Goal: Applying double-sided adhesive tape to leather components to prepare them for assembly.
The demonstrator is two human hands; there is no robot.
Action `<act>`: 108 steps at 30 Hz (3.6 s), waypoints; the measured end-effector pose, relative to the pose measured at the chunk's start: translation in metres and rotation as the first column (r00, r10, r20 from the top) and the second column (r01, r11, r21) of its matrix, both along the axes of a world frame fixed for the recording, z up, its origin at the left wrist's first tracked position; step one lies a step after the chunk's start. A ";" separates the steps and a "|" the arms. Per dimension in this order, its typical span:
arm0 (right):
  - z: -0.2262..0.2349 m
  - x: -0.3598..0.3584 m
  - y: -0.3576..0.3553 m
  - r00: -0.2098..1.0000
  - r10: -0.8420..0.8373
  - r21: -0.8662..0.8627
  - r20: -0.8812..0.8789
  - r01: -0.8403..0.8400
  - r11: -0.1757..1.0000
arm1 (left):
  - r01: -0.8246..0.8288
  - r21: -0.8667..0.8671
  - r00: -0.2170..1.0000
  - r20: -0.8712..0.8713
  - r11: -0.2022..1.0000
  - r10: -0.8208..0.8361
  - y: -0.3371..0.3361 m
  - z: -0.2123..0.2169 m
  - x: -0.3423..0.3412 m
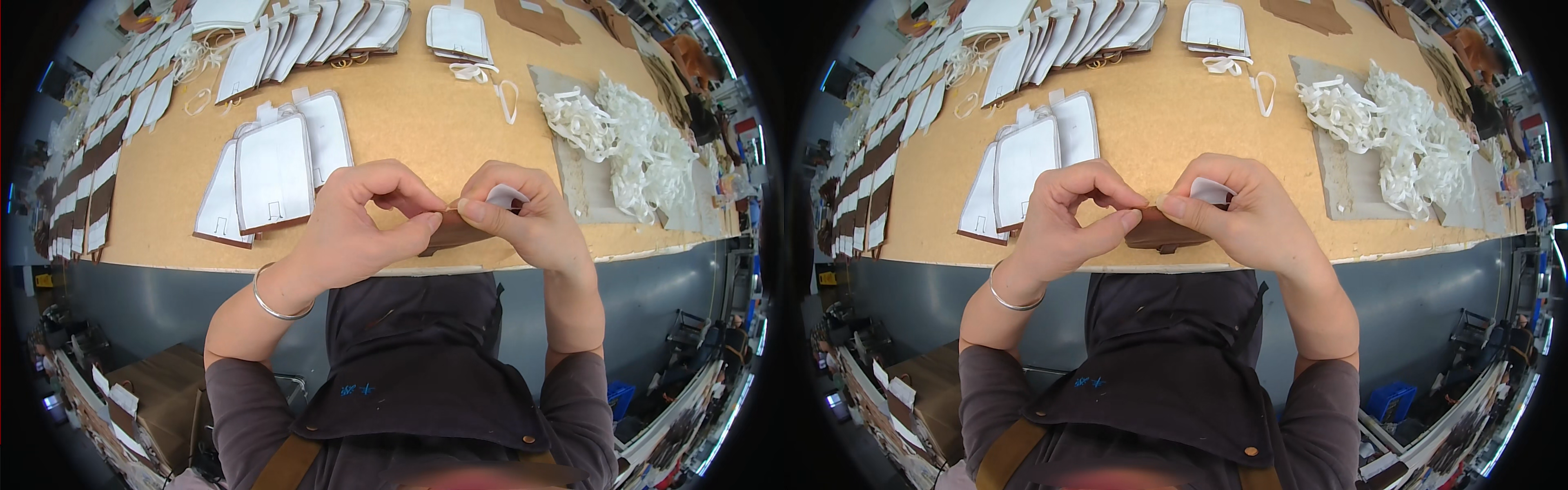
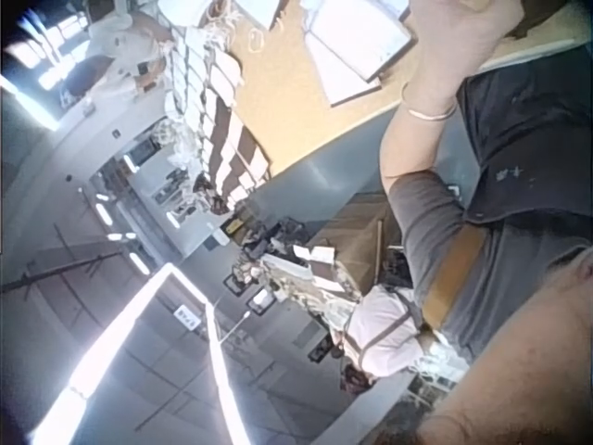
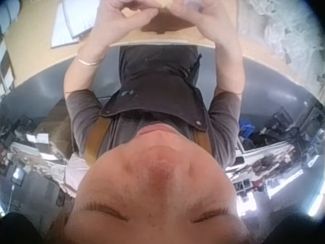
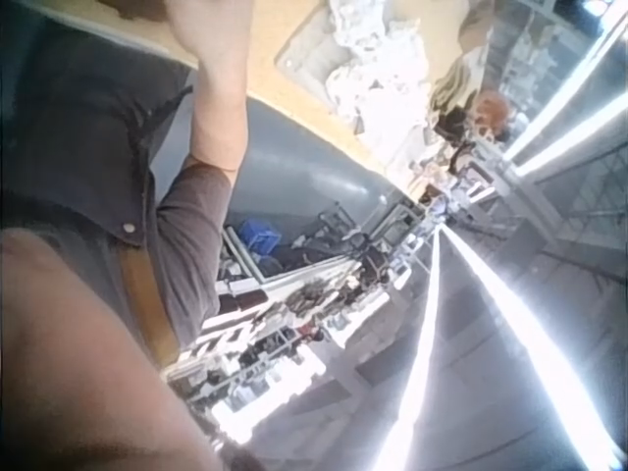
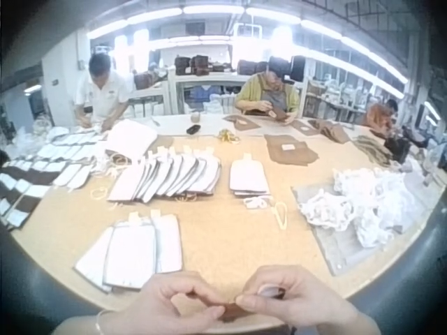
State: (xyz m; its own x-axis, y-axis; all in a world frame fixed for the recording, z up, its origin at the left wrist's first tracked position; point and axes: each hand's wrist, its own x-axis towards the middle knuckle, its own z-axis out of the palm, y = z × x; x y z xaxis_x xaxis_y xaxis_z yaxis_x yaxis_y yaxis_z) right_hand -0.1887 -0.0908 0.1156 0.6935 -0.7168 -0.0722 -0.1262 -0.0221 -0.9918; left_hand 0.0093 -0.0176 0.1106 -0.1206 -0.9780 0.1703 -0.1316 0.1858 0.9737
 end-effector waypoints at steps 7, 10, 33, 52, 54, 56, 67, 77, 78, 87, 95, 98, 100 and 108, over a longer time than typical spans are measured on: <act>0.000 0.008 0.005 1.000 -0.008 -0.050 0.024 0.010 0.999 | 0.101 0.265 0.848 -0.528 0.959 0.057 0.002 -0.020 -0.005; -0.002 0.010 0.000 1.000 -0.012 -0.100 -0.019 0.010 0.995 | 0.120 0.329 0.835 -0.544 0.936 0.084 -0.002 -0.008 -0.003; -0.002 -0.010 0.005 0.998 -0.042 -0.175 -0.049 0.033 0.984 | 0.156 0.092 0.877 -0.472 0.983 -0.095 -0.014 -0.029 -0.011; -0.053 -0.005 0.051 0.984 0.151 -0.839 -0.097 -0.163 0.520 | 0.045 0.331 0.525 -0.811 0.943 0.260 -0.001 -0.100 -0.016; -0.063 -0.005 0.039 0.987 -0.155 -0.712 0.046 0.141 0.688 | 0.071 0.314 0.546 -0.806 0.947 0.227 -0.001 -0.105 -0.018; -0.079 -0.005 0.026 0.877 -0.468 -0.513 0.112 0.454 0.728 | 0.100 0.307 0.562 -0.802 0.946 0.200 0.006 -0.111 -0.026; -0.103 0.002 0.017 0.665 -0.518 -0.619 -0.538 0.105 0.778 | -0.238 0.157 0.907 -0.317 0.958 0.277 0.008 -0.139 -0.049; -0.127 -0.013 0.015 0.826 -0.549 -0.110 0.130 0.562 0.820 | -0.029 0.271 0.719 -0.663 0.962 0.209 0.013 -0.130 -0.043; -0.128 -0.011 0.016 0.819 -0.563 -0.106 0.109 0.573 0.813 | -0.025 0.265 0.714 -0.670 0.964 0.203 0.014 -0.130 -0.042; -0.128 -0.005 0.012 0.771 -0.620 0.226 0.144 0.584 0.779 | 0.010 0.197 0.741 -0.659 0.980 0.125 0.017 -0.140 -0.038; -0.109 -0.010 0.013 0.918 -0.390 -0.201 0.068 0.395 0.896 | -0.180 0.166 0.935 -0.276 0.970 0.221 0.018 -0.134 -0.026; -0.106 -0.012 0.010 0.929 -0.367 -0.287 0.042 0.363 0.887 | -0.267 0.065 0.924 -0.265 0.961 0.275 0.015 -0.126 -0.026; -0.104 -0.015 0.007 0.938 -0.344 -0.302 0.037 0.338 0.891 | -0.305 0.026 0.944 -0.125 0.952 0.306 0.014 -0.123 -0.023; -0.099 -0.016 0.008 0.967 -0.201 -0.323 0.157 0.243 0.915 | -0.567 0.158 0.806 -0.094 0.808 0.584 0.004 -0.148 -0.037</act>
